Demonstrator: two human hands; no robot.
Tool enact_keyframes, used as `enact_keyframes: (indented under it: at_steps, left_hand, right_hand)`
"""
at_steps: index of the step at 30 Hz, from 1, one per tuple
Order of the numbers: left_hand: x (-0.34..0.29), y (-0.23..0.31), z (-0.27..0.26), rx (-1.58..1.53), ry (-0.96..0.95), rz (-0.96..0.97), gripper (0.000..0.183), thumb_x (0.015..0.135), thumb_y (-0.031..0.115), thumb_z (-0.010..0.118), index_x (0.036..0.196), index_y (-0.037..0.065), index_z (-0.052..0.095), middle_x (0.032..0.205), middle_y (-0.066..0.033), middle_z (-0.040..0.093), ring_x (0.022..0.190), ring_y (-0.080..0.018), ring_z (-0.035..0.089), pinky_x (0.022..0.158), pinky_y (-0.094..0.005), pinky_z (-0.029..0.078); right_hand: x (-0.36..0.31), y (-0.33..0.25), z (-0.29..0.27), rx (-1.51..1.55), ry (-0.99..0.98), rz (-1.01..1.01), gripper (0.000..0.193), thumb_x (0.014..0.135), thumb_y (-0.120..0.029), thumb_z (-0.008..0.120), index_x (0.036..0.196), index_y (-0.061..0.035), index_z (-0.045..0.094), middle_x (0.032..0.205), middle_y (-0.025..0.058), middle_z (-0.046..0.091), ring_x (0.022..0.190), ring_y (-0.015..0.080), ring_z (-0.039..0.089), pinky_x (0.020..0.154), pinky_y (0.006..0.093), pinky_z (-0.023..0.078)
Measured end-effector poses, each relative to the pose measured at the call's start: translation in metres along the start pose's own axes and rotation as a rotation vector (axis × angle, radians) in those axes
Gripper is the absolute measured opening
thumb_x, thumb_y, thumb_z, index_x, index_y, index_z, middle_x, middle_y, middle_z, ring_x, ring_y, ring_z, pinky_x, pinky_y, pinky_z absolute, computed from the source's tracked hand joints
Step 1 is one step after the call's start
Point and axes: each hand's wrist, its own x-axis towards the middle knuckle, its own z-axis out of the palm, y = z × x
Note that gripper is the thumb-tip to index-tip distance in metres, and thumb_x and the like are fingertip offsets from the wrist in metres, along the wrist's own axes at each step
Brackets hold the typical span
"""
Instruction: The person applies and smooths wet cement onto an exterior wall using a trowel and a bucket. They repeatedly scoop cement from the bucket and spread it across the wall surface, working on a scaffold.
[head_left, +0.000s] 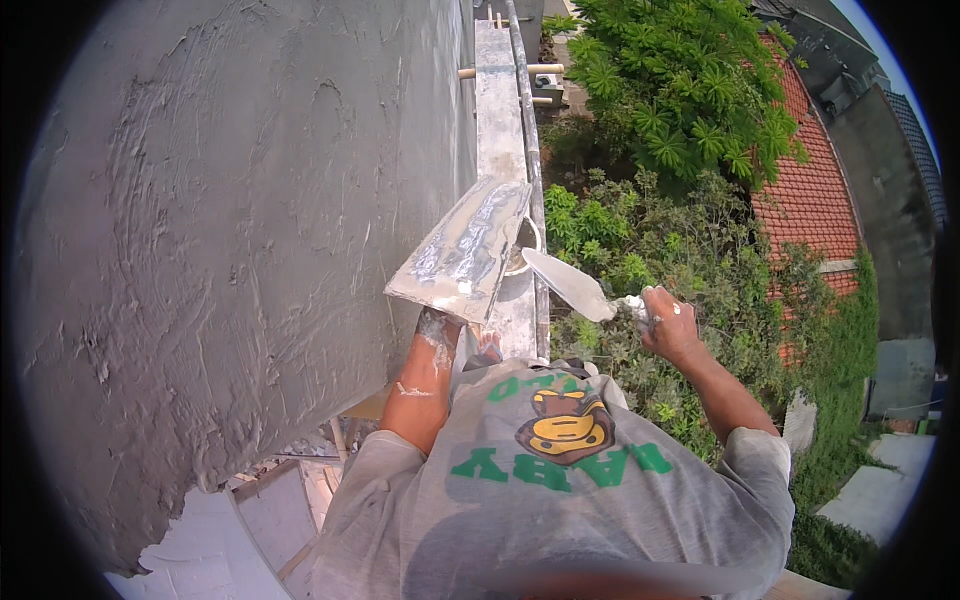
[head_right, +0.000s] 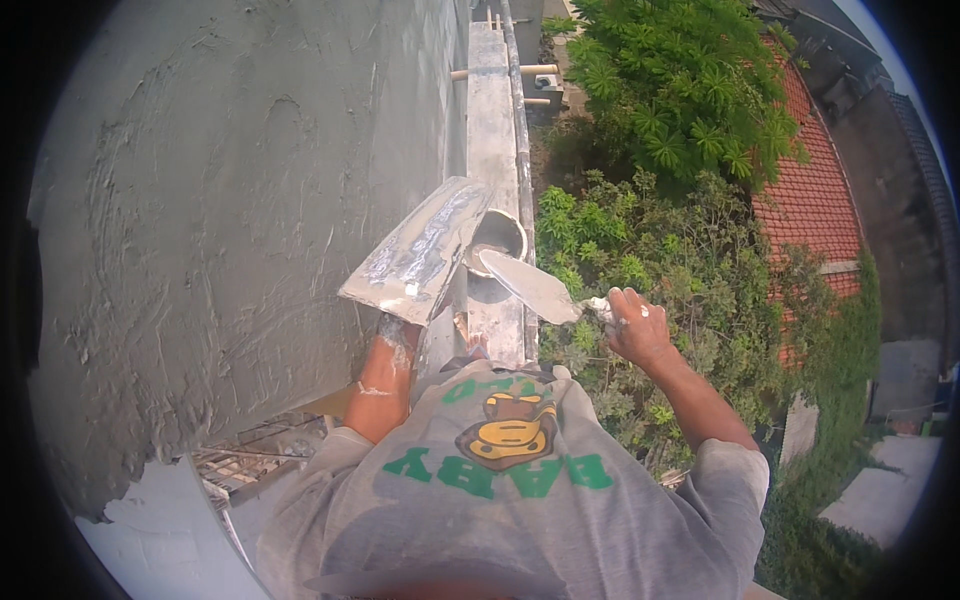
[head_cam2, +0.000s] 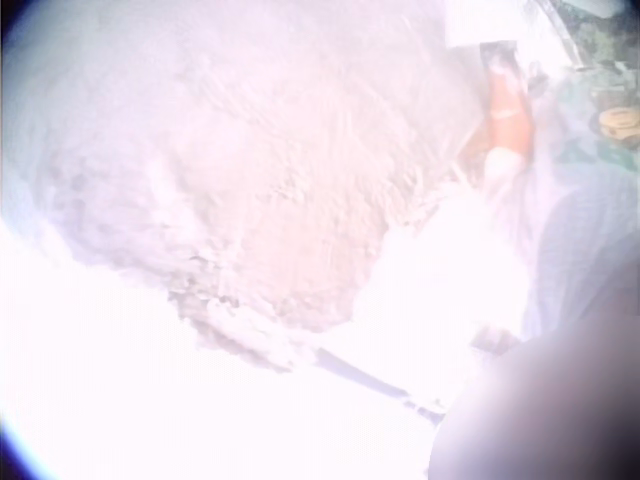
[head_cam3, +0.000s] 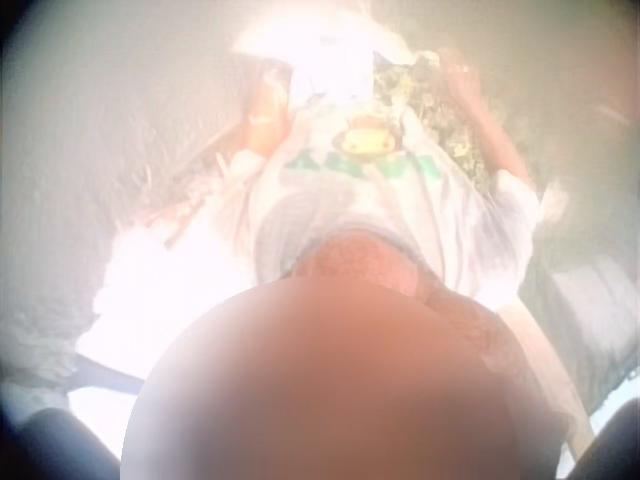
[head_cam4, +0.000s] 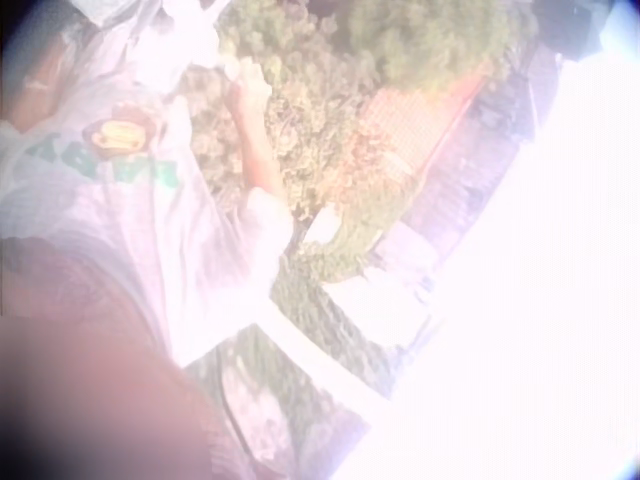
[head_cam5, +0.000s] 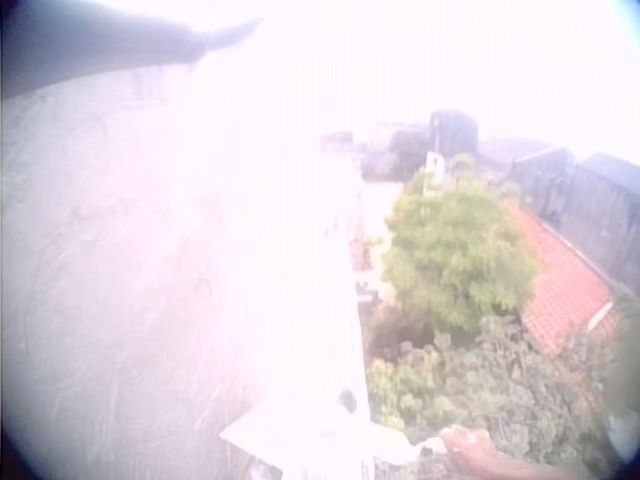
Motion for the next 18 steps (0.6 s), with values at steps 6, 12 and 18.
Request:
enact_keyframes:
  at_steps: [6, 12, 18]
  left_hand:
    - [-0.002, 0.012, 0.016, -0.069, -0.019, 0.030, 0.048, 0.097, 0.027, 0.041, 0.137, 0.000, 0.038, 0.133, -0.0163, 0.047, 0.117, -0.0269, 0.050, 0.099, -0.0390, 0.044]
    - [-0.004, 0.011, 0.004, -0.012, 0.040, 0.082, 0.047, 0.097, 0.025, 0.041, 0.136, -0.001, 0.039, 0.131, -0.0173, 0.049, 0.115, -0.0277, 0.051, 0.099, -0.0392, 0.044]
    - [-0.010, 0.007, -0.003, 0.113, 0.077, 0.114, 0.046, 0.096, 0.024, 0.043, 0.135, -0.001, 0.041, 0.130, -0.0173, 0.050, 0.114, -0.0274, 0.052, 0.097, -0.0392, 0.045]
  right_hand:
    - [0.029, 0.019, -0.036, 0.395, -0.094, 0.146, 0.046, 0.063, -0.007, 0.071, 0.105, -0.0015, 0.053, 0.092, 0.0162, 0.060, 0.085, 0.0357, 0.058, 0.076, 0.0422, 0.047]
    - [0.068, 0.027, -0.039, 0.649, -0.343, 0.258, 0.046, 0.068, -0.008, 0.073, 0.112, -0.0027, 0.061, 0.090, 0.0088, 0.067, 0.075, 0.0174, 0.059, 0.070, 0.0335, 0.048]
    - [0.078, 0.013, -0.048, 0.586, -0.601, 0.241, 0.044, 0.063, -0.010, 0.077, 0.104, -0.0020, 0.065, 0.080, 0.0059, 0.067, 0.070, 0.0149, 0.059, 0.067, 0.0323, 0.049]
